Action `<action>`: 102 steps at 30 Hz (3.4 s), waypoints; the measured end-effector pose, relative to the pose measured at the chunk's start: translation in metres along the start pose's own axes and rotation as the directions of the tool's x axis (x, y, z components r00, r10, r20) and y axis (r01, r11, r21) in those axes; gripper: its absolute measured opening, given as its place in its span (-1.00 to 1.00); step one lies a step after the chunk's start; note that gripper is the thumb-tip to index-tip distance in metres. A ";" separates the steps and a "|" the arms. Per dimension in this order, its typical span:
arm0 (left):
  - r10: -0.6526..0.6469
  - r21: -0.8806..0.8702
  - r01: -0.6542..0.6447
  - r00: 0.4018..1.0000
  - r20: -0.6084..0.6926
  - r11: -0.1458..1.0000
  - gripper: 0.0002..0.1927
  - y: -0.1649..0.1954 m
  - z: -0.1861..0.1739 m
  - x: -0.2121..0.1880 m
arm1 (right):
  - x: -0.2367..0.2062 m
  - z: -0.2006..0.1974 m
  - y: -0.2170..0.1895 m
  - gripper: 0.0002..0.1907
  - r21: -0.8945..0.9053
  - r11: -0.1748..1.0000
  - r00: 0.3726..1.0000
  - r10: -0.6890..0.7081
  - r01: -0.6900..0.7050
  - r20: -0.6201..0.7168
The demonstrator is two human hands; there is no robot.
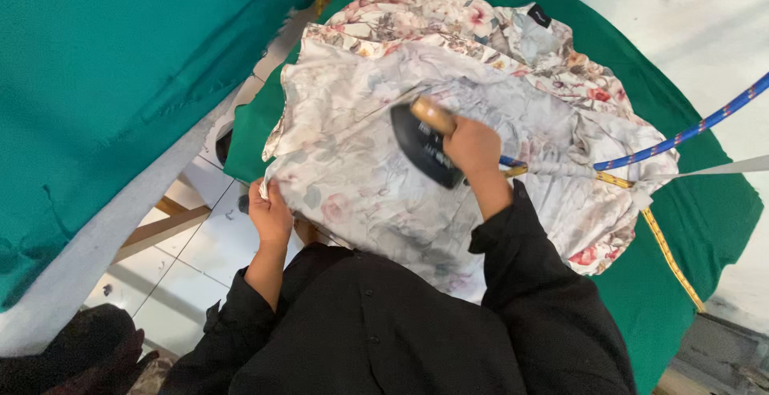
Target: The person irons a floral-patterned shirt on a green ironing board. They repeatedly adjust the shirt, flip it over, and iron different sections including the sleeves and body using a steam iron.
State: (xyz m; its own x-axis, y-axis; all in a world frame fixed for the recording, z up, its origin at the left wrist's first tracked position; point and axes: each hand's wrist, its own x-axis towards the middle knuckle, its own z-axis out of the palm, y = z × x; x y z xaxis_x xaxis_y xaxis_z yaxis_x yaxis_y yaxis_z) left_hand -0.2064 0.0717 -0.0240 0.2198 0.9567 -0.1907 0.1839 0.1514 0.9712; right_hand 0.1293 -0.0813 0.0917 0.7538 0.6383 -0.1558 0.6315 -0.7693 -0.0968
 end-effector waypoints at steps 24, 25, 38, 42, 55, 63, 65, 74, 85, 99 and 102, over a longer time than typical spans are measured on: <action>-0.307 -0.028 0.328 0.908 0.285 0.944 -0.50 -0.013 -0.038 -0.055 | -0.165 -0.017 0.125 -0.54 0.110 0.988 0.943 -0.134 0.105 0.305; -0.318 -0.012 0.339 0.893 0.318 0.941 -0.50 -0.015 -0.037 -0.065 | -0.171 -0.017 0.148 -0.54 0.104 0.989 0.961 -0.126 0.103 0.245; -0.658 0.401 0.535 0.690 0.301 0.744 -0.65 -0.029 0.024 -0.125 | -0.040 -0.018 0.274 -0.56 0.223 0.975 1.000 -0.007 0.011 -0.021; -0.632 0.160 0.618 0.703 0.327 0.770 -0.71 -0.036 0.009 -0.139 | -0.130 -0.003 0.224 -0.38 0.300 0.950 0.937 -0.177 0.082 0.302; -0.496 0.448 0.448 0.868 -0.012 0.774 -0.59 -0.022 -0.098 -0.157 | -0.317 -0.008 0.311 -0.40 0.398 0.874 0.948 0.184 -0.278 0.258; -0.474 0.999 0.032 0.880 -0.022 0.013 -0.54 -0.046 -0.133 -0.203 | -0.359 0.040 0.469 -0.54 0.161 0.760 0.774 0.631 -0.629 0.044; -0.354 0.936 -0.338 0.891 0.284 -0.101 -0.60 -0.031 -0.118 -0.185 | -0.346 0.043 0.481 -0.57 0.197 0.666 0.678 0.735 -0.720 -0.008; 0.417 0.462 -0.362 0.909 -0.020 0.810 -0.77 0.104 0.022 -0.007 | -0.297 0.006 0.431 -0.55 -0.228 0.786 0.657 0.276 -0.574 -0.702; 0.108 0.569 -0.262 0.951 0.290 0.780 -0.61 0.132 0.088 0.117 | -0.268 0.084 0.240 -0.69 0.316 0.819 0.663 0.573 -0.479 -0.482; 0.161 -0.368 -0.844 -0.331 0.930 0.389 -0.84 0.026 0.043 -0.038 | -0.296 0.078 0.196 -0.63 0.338 0.728 0.532 0.673 -0.596 -0.513; 0.338 -0.328 -0.840 -0.186 0.923 0.433 -0.75 0.010 0.058 -0.060 | -0.299 0.080 0.193 -0.56 0.252 0.709 0.400 0.613 -0.658 -0.682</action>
State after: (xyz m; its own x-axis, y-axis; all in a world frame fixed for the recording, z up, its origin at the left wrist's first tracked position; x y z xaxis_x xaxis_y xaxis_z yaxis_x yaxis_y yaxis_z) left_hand -0.1621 0.0018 -0.0114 0.9052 -0.3564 0.2317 -0.4190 -0.6562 0.6276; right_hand 0.0114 -0.4230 0.0409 0.8121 -0.1989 0.5486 -0.0940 -0.9724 -0.2134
